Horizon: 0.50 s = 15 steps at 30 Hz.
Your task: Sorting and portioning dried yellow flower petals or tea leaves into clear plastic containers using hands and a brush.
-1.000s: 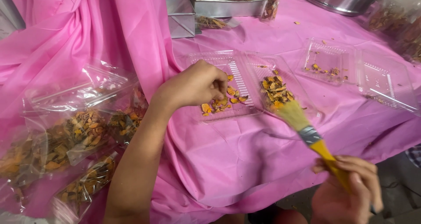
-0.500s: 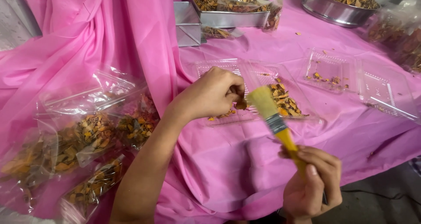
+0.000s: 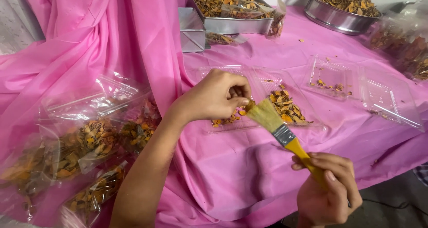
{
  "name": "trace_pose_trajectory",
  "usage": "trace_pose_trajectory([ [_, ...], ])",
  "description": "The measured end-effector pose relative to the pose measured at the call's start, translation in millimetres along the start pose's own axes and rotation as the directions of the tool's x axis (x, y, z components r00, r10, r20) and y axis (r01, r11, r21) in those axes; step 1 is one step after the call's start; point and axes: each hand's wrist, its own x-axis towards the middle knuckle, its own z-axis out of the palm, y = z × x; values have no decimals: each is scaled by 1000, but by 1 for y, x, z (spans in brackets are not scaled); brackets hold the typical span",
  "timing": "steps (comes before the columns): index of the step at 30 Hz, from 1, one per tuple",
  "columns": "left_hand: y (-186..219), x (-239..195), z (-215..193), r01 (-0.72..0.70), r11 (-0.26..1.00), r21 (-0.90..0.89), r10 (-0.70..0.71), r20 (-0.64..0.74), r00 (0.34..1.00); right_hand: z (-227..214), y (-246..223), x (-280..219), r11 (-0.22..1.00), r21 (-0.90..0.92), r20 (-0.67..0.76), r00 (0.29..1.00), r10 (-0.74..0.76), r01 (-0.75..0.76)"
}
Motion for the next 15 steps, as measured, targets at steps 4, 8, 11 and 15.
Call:
trace_pose_trajectory([
  [4, 0, 3, 2, 74, 995, -67, -77, -31, 997, 0, -11, -3, 930, 204, 53, 952, 302, -306],
  [8, 1, 9, 25, -18, 997, -75, 4, -184, 983, -33, -2, -9, 833, 171, -131, 826, 549, -526],
  [11, 14, 8, 46, -106, 994, 20, 107, -57, 993, -63, 1, -14, 753, 204, -237, 715, 658, -625],
  [15, 20, 12, 76, -175, 985, -9, 172, -134, 976, -85, -7, -23, 773, 103, -196, 749, 633, -626],
])
